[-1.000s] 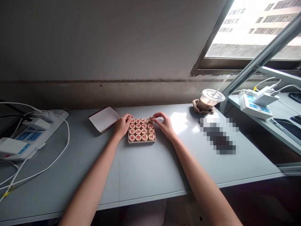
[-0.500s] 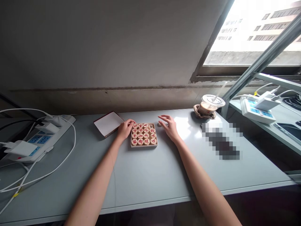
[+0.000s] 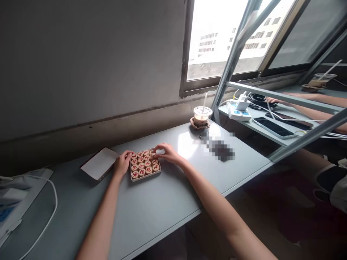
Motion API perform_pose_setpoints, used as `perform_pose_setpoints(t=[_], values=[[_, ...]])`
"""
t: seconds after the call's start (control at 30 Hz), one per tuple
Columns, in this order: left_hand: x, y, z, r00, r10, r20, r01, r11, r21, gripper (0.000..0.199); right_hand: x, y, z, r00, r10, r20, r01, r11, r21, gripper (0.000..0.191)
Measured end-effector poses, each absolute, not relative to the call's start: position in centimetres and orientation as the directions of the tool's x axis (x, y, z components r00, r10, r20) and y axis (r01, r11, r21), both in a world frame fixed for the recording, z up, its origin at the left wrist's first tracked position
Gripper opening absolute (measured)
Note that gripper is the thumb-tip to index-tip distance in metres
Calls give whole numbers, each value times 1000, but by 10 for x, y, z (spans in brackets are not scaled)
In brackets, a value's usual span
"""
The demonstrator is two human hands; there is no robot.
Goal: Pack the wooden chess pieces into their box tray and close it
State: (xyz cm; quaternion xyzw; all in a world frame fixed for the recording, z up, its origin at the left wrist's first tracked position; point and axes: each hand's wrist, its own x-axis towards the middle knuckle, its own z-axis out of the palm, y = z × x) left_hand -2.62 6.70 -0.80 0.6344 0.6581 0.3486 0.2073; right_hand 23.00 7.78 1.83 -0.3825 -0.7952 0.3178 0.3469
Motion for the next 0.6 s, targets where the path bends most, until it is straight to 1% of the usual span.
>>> perform_pose_setpoints(t=[0.07,0.1,0.13,0.2,0.27,0.33,0.37,0.43,0.5,0.53,0.6], values=[[-27,68,-9,-103,980,171,690,-53,721,32,238,79,23,-476,835,275,305,450,-839,17],[-28,68,-9,-101,980,171,689,-55,722,32,243,80,24,-478,843,248,289,417,-861,18],[-28,68,-10,-100,980,170,688,-56,724,32,249,81,24,-472,855,213,310,387,-868,19],[-28,68,-10,-99,980,170,687,-56,724,32,258,84,22,-422,896,136,458,340,-821,19],[-28,69,-10,-100,980,174,689,-58,722,32,264,86,17,-333,937,108,651,311,-693,19],[-28,69,-10,-101,979,176,690,-58,721,31,263,87,12,-258,956,144,773,293,-563,20],[-28,69,-10,-103,979,176,691,-57,720,31,262,87,11,-239,956,170,801,293,-522,21],[-28,70,-10,-100,981,169,689,-54,723,32,256,86,9,-231,944,237,813,320,-485,19],[-28,70,-10,-96,982,162,685,-53,727,34,251,85,10,-204,921,331,790,354,-501,16],[-28,69,-9,-93,983,160,682,-54,729,35,251,85,12,-162,909,385,769,361,-528,17],[-28,68,-9,-91,984,154,673,-53,738,36,257,85,18,-40,884,466,698,359,-620,25]])
